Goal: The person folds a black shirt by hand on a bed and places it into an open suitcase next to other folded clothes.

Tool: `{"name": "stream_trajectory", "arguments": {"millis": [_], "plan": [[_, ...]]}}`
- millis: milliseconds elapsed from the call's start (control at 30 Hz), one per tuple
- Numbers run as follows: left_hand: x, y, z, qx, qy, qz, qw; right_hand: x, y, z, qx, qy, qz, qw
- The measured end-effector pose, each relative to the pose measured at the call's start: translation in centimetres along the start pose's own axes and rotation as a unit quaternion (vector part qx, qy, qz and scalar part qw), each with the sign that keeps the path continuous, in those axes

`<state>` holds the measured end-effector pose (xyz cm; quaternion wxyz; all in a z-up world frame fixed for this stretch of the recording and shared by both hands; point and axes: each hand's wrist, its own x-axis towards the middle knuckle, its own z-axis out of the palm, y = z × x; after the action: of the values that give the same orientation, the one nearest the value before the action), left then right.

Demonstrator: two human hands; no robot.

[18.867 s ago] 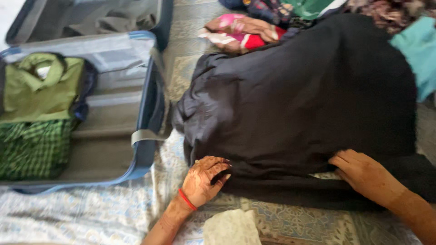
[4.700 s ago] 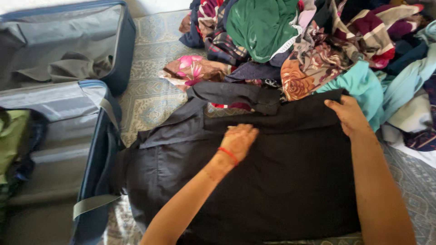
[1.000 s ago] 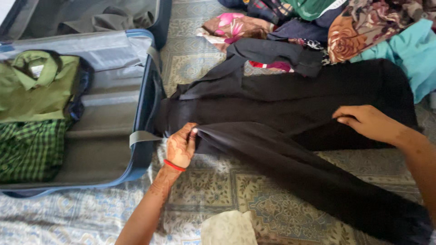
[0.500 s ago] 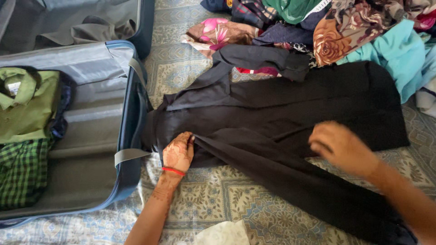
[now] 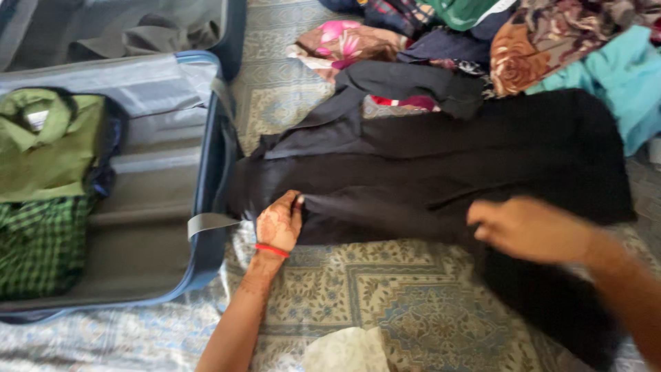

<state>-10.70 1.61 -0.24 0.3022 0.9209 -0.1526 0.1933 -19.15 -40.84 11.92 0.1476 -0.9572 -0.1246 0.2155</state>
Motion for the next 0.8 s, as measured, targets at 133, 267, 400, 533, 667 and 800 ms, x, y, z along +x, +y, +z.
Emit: {"name": "stream_trajectory", "arguments": {"millis": [133, 267, 400, 533, 667, 800], "plan": [[0.7, 0.2, -0.9, -0.038, -0.040, -0.038, 0.998, 2.5, 0.6, -6.3, 0.003, 0.094, -0.070, 0.993], [1.0, -0.4, -1.9, -0.107, -0.164, -0.203, 0.960, 5.5, -0.1, -9.8, -0.109, 0.295, -0.129, 0.940], [0.5, -2.1, -1.1, -0.203, -0.046, -0.070, 0.976, 9.1, -2.9, -9.0, -0.220, 0.420, -0.118, 0.873], [0.4, -3.0, -0.6, -0.196, -0.017, -0.132, 0.971, 12.9, -6.1, -4.8, -0.291, 0.486, -0.167, 0.807], [0.9, -2.8, -1.8, -0.154, -0.074, -0.180, 0.969, 13.1, -7.8, 3.2, -0.117, 0.403, -0.300, 0.857], [0.3, -3.9, -3.3, -0.215, -0.112, -0.032, 0.970, 13.3, -7.8, 8.1, -0.045, 0.330, -0.297, 0.895]]}}
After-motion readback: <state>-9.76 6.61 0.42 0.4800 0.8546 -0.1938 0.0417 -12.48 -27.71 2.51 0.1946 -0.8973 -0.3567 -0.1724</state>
